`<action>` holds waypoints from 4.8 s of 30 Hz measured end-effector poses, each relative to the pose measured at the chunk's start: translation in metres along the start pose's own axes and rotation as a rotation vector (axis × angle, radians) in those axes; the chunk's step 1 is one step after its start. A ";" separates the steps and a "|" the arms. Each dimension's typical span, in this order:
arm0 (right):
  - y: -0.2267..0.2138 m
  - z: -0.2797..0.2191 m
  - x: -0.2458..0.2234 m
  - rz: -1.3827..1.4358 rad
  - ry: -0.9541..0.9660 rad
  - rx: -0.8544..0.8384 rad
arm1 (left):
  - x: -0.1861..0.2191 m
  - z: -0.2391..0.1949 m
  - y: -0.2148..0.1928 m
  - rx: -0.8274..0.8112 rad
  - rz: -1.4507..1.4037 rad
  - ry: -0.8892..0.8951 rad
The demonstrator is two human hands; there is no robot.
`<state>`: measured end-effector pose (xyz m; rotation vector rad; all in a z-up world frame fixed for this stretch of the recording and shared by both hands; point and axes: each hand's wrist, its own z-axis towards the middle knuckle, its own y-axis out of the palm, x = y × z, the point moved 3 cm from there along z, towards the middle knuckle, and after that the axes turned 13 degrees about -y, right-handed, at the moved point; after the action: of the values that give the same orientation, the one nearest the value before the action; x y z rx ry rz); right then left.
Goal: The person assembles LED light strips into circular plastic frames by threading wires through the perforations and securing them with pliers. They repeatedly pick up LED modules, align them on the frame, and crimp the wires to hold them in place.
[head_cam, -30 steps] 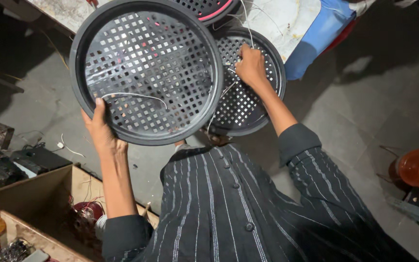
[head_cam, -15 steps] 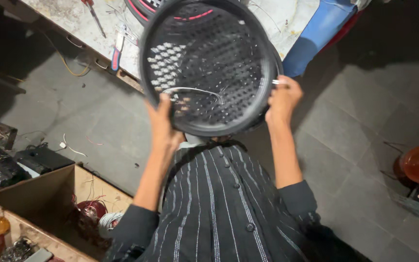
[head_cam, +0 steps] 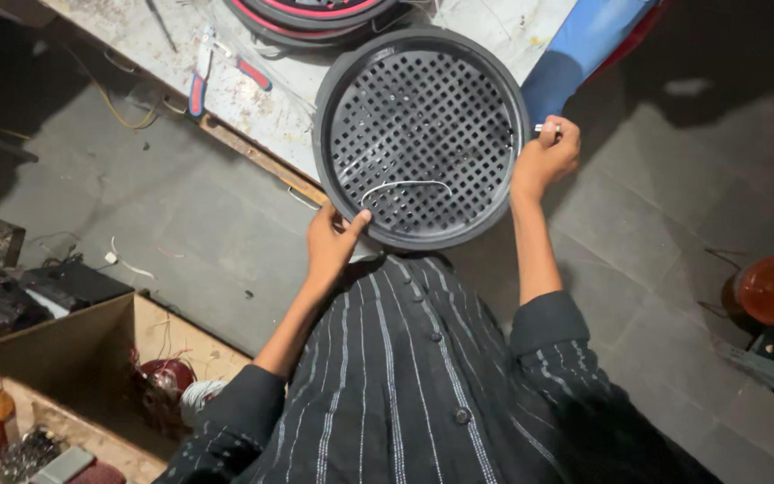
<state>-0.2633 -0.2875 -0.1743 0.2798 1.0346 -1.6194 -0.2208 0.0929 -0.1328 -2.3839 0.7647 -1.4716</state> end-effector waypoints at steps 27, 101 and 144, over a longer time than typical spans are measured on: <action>0.023 -0.020 -0.082 0.422 0.278 -0.771 | 0.069 0.106 0.050 -0.316 0.228 0.594; 0.126 -0.032 -0.264 0.497 -0.479 -0.938 | 0.049 0.145 0.136 -0.351 -0.049 0.038; -0.176 -0.015 -0.269 0.936 0.682 -1.666 | 0.109 0.118 0.085 -0.458 -0.033 -0.150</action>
<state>-0.3331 -0.0994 0.0775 0.0903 1.9776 0.4746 -0.1038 -0.0456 -0.1433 -2.8077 1.1293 -1.2105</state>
